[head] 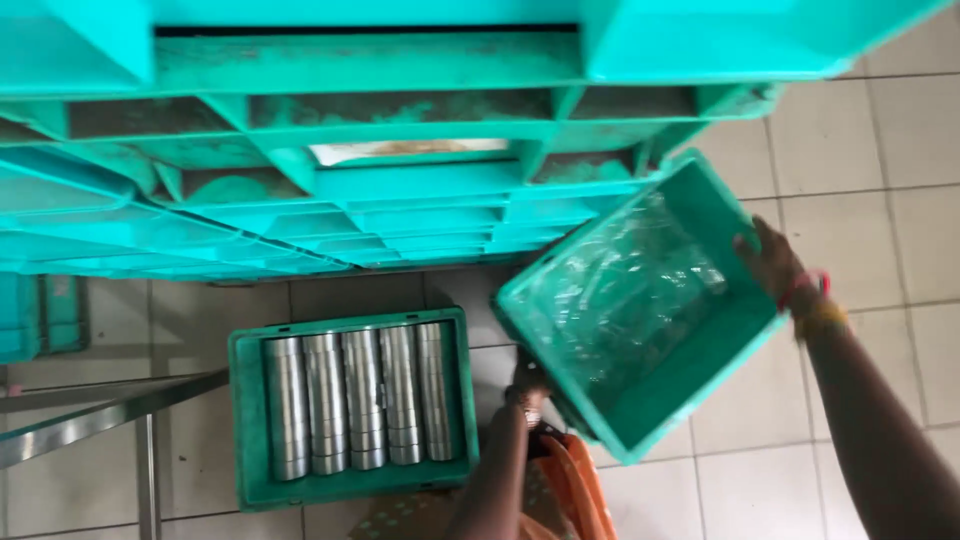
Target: Assemble and sort small metal components such as rings and caps at a workbench.
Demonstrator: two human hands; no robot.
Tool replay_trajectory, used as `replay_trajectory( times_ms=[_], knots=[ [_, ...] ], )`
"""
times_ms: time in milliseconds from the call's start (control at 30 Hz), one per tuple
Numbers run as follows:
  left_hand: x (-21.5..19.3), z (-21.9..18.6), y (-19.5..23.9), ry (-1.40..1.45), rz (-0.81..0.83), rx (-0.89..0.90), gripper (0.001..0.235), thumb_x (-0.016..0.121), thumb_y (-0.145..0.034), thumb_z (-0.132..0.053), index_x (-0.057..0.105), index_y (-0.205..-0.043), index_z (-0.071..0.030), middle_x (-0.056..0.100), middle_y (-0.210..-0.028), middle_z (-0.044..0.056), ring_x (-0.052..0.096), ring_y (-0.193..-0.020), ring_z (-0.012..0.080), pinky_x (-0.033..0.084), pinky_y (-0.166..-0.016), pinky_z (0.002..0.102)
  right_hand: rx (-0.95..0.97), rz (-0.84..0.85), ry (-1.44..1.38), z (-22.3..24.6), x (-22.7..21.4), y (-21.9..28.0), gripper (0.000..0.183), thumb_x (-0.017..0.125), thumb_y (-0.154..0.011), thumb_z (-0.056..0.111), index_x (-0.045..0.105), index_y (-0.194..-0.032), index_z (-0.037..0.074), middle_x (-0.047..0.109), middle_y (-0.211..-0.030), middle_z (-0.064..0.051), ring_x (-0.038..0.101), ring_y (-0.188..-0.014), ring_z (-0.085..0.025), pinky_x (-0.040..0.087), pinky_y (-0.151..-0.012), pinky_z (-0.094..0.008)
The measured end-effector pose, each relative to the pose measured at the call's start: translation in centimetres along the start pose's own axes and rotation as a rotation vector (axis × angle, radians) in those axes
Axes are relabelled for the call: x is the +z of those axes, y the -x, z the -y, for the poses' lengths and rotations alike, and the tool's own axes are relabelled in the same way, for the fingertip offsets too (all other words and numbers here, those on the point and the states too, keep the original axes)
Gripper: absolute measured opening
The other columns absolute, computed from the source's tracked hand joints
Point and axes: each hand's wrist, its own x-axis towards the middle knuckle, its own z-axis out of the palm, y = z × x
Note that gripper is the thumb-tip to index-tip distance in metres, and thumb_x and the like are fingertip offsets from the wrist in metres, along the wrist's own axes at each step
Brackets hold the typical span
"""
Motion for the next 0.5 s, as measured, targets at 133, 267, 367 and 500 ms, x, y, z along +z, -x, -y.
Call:
replay_trajectory(
  times_ms=[133, 267, 367, 500],
  knots=[
    [1.4, 2.1, -6.9, 0.831, 0.016, -0.442, 0.077, 0.063, -0.085, -0.058, 0.048, -0.145, -0.011, 0.06, -0.137, 0.016, 0.06, -0.119, 0.0314, 0.048, -0.099, 0.044, -0.274, -0.109, 1.568, -12.1, 13.1, 3.7, 0.081, 0.073, -0.078, 0.057, 0.047, -0.144, 0.018, 0.058, -0.139, -0.016, 0.053, -0.13, -0.037, 0.044, -0.107, -0.048],
    [1.5, -1.9, -1.7, -0.58, 0.216, -0.11, 0.055, 0.008, -0.104, -0.005, 0.015, -0.157, -0.016, 0.023, -0.153, 0.004, 0.023, -0.136, 0.0112, 0.022, -0.115, 0.023, 0.051, -0.316, 1.684, -14.6, 28.3, 8.2, 0.098, 0.069, -0.074, 0.025, 0.025, -0.16, 0.007, 0.054, -0.137, -0.027, 0.054, -0.118, -0.047, 0.048, -0.093, -0.056],
    [-3.8, -6.3, 5.7, -1.16, 0.068, 0.278, 0.075, 0.059, -0.091, -0.001, 0.025, -0.158, -0.006, 0.041, -0.151, 0.028, 0.044, -0.139, 0.0405, 0.035, -0.118, 0.041, -0.163, -0.516, 1.685, -17.3, 25.0, 6.3, 0.057, 0.058, -0.097, 0.023, 0.043, -0.15, 0.013, 0.063, -0.134, -0.022, 0.063, -0.117, -0.042, 0.056, -0.091, -0.051],
    [-10.2, -3.9, 17.8, -1.066, -0.123, -0.023, 0.052, 0.061, -0.089, -0.008, 0.054, -0.141, -0.007, 0.064, -0.133, 0.018, 0.064, -0.122, 0.0325, 0.052, -0.105, 0.039, -0.247, -0.537, 1.745, -17.6, 24.0, 5.3, 0.058, 0.059, -0.093, 0.021, 0.044, -0.149, 0.01, 0.066, -0.128, -0.021, 0.068, -0.108, -0.042, 0.057, -0.08, -0.051]
  ],
)
